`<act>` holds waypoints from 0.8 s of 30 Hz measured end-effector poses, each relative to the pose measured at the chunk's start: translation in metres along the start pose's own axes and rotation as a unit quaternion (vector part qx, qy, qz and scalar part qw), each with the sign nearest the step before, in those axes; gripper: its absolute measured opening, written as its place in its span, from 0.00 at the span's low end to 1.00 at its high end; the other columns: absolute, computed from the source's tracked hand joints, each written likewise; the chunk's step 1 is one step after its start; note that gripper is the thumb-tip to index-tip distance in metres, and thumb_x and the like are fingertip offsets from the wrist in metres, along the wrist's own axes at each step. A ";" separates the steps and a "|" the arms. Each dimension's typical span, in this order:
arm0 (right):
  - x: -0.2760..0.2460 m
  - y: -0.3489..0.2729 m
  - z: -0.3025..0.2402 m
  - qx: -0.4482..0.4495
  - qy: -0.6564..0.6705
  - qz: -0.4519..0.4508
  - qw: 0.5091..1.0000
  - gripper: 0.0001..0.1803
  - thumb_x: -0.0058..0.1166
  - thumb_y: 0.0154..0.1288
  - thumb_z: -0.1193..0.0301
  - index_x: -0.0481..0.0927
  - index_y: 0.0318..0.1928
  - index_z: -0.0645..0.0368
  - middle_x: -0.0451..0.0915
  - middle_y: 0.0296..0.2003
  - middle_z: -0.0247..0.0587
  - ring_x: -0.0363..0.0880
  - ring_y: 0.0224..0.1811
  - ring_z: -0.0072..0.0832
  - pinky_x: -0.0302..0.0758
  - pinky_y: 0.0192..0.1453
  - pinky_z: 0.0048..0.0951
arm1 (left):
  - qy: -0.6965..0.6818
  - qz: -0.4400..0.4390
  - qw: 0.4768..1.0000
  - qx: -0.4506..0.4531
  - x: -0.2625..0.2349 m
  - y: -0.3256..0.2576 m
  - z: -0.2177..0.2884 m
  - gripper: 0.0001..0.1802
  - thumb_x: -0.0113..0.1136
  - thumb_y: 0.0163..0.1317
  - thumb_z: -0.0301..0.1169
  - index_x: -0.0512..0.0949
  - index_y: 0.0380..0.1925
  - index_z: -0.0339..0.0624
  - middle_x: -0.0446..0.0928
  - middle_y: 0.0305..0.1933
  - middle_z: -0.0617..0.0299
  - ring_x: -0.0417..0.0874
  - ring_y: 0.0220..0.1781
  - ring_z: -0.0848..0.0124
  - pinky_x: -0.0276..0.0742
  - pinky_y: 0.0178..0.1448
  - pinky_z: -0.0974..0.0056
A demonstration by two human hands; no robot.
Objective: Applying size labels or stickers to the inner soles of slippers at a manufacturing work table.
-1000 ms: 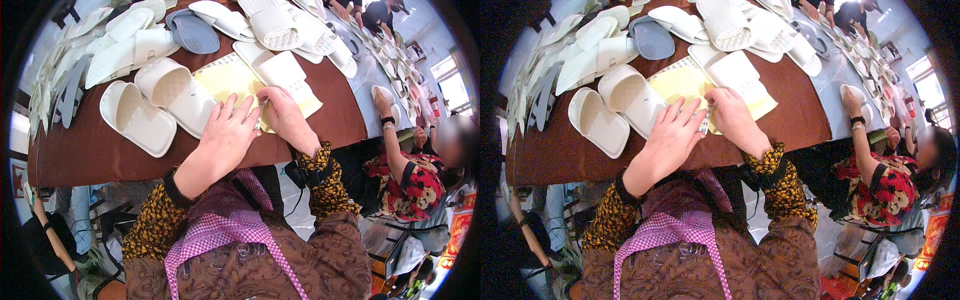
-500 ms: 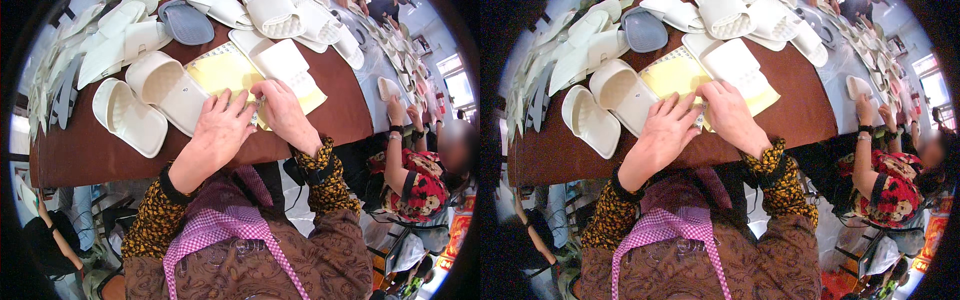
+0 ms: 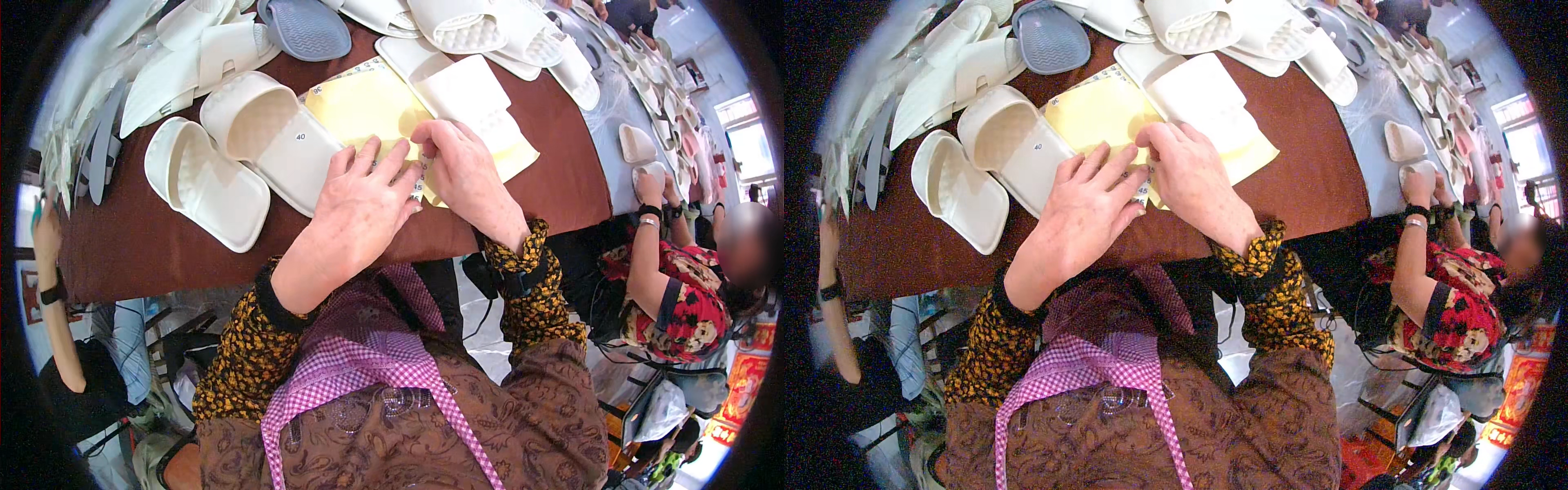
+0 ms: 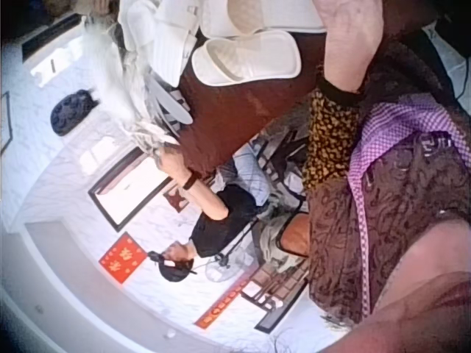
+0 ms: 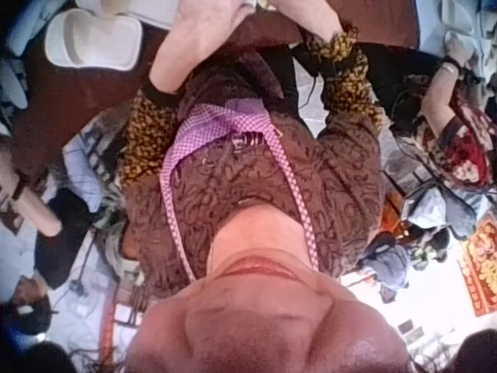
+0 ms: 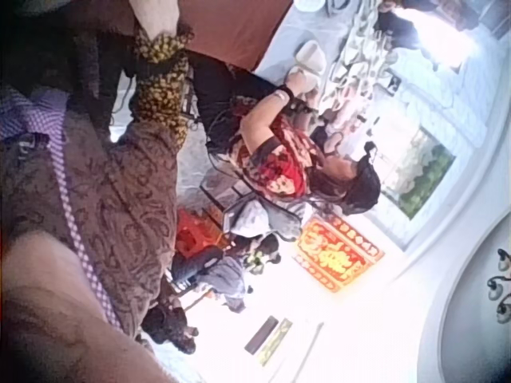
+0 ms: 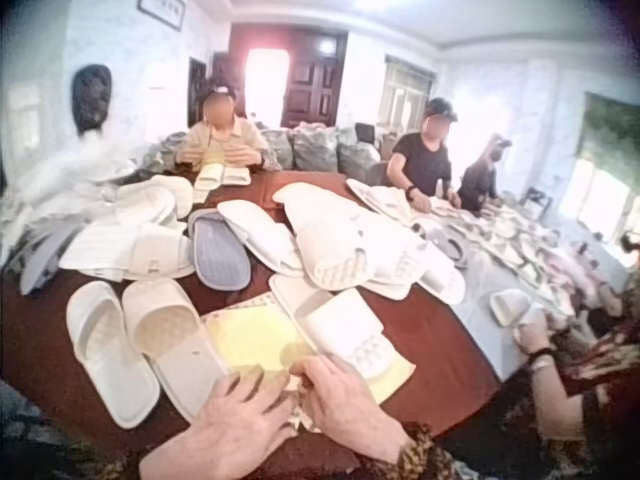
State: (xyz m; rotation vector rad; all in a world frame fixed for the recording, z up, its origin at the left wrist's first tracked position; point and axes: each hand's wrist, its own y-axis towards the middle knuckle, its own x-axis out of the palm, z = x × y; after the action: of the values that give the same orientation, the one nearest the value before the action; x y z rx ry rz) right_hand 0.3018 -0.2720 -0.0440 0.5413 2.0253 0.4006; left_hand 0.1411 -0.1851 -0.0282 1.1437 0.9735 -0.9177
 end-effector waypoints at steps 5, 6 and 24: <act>0.000 -0.002 0.001 0.039 0.057 0.016 0.997 0.14 0.51 0.50 0.82 0.73 0.41 0.60 0.76 0.32 0.45 0.75 0.39 0.45 0.71 0.45 0.41 | -0.004 -0.011 1.000 -0.006 -0.001 -0.001 0.001 0.22 0.60 0.58 0.37 0.74 0.53 0.45 0.69 0.62 0.55 0.68 0.63 0.54 0.60 0.65 0.52; -0.001 -0.003 0.001 0.031 0.058 0.021 0.998 0.14 0.51 0.50 0.82 0.73 0.41 0.60 0.76 0.32 0.45 0.75 0.39 0.45 0.71 0.45 0.41 | -0.006 -0.006 1.000 -0.004 -0.001 -0.001 0.001 0.22 0.60 0.58 0.37 0.74 0.53 0.45 0.69 0.62 0.55 0.68 0.63 0.54 0.60 0.65 0.52; -0.002 -0.004 0.001 0.021 0.065 0.022 0.997 0.13 0.50 0.51 0.83 0.74 0.40 0.60 0.78 0.34 0.45 0.76 0.41 0.44 0.73 0.46 0.40 | -0.008 -0.011 1.000 -0.006 0.000 -0.001 0.000 0.22 0.59 0.59 0.37 0.74 0.53 0.44 0.69 0.63 0.55 0.68 0.64 0.53 0.58 0.66 0.52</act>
State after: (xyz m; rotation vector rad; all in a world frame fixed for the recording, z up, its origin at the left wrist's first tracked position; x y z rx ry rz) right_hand 0.3029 -0.2761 -0.0445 0.6002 2.1529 0.4301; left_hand 0.1401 -0.1856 -0.0285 1.1153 0.9793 -0.9369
